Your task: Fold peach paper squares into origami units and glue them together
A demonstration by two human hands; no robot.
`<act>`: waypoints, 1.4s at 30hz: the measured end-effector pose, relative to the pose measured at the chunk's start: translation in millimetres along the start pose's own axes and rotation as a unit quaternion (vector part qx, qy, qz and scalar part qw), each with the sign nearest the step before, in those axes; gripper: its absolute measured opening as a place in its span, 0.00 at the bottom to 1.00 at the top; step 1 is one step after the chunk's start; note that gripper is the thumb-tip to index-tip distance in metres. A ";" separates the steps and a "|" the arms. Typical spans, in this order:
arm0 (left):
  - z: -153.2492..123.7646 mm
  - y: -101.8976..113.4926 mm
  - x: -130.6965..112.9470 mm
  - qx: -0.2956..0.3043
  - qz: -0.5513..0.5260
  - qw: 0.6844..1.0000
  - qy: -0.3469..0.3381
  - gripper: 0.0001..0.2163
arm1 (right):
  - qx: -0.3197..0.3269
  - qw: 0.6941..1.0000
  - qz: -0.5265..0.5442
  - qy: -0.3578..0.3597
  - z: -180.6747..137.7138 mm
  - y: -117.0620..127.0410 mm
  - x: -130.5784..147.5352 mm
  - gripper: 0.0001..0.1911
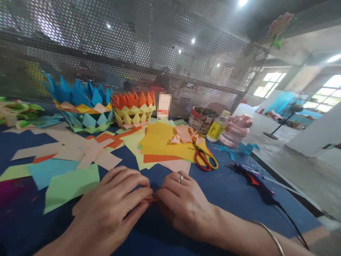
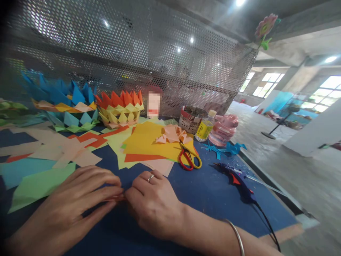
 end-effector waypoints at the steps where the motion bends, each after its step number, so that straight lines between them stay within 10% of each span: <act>1: 0.3 -1.0 -1.5 0.011 -0.010 1.000 -0.002 0.09 | 0.005 1.000 -0.007 0.003 0.5 -0.4 1.4 0.14; 33: -13.8 -6.7 -7.5 0.020 -0.040 0.999 0.015 0.15 | 0.016 0.992 0.122 -0.031 -4.3 -15.0 2.6 0.13; 42: -3.3 -7.2 10.2 0.039 0.026 0.998 0.029 0.13 | 0.018 0.963 0.204 -0.174 -11.5 -18.9 -18.6 0.12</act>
Point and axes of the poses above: each hand's wrist, its own z-axis towards the middle knuckle, its own y-axis out of the back of the hand, x = y × z, the point moved 8 cm from there along z, towards the middle knuckle, and after that the axes turned 15 degrees about y, right-handed, at the moved point
